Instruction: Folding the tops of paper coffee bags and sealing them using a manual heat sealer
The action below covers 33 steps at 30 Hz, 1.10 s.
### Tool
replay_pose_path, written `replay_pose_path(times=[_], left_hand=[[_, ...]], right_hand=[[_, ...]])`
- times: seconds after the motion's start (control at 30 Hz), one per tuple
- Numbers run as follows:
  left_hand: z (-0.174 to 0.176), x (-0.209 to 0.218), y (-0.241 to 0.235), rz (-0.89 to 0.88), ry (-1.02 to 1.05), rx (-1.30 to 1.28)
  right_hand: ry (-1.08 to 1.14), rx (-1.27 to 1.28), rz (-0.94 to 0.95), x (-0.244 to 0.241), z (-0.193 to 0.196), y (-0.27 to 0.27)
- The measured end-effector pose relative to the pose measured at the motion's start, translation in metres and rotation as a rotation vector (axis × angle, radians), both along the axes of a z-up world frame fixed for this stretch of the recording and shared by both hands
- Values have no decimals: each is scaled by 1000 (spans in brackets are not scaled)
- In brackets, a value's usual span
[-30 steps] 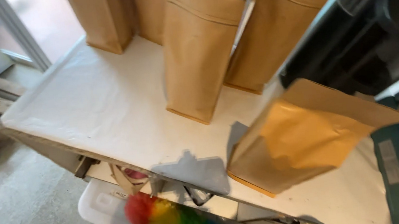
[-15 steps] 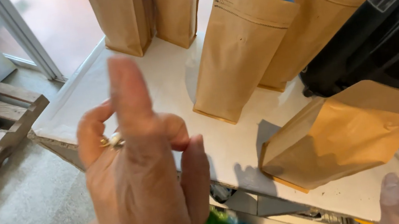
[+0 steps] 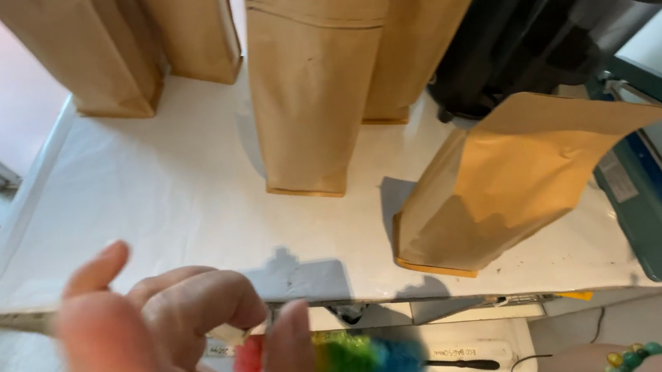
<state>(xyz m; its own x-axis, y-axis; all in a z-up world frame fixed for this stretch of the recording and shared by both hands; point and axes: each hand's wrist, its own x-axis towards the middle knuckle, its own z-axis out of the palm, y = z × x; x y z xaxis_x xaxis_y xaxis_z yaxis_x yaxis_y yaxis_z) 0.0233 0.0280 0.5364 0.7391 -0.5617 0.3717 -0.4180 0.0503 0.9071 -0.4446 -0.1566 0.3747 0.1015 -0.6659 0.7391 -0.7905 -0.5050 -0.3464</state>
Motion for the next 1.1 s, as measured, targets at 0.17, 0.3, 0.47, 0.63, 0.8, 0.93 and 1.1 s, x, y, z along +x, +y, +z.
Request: replay_pose_path(times=[0.17,0.3,0.47,0.63,0.8,0.93,1.1], left_hand=[[-27,-3,-68,-392,-782,-364],[-48,-28,-151,-732,-493,-271],[-82,-61,-240,-892,89,-190],[-101,-94,-278,-1052,400,-262],[-112,-111,-286,-1031,502,-324],[-114,-110,-260,-946,373,-415],[-99,-104,-214,-852,315,-352]], right_hand=[[-118,-522,375,-92,-99,-64],[-499,-249,171,147,100,-22],[-897,260,601,155,78,-95],[-998,398,697,148,36,-139],[-1019,379,659,140,18,-150],[-913,260,628,152,30,-115],[-676,185,537,172,64,-54]])
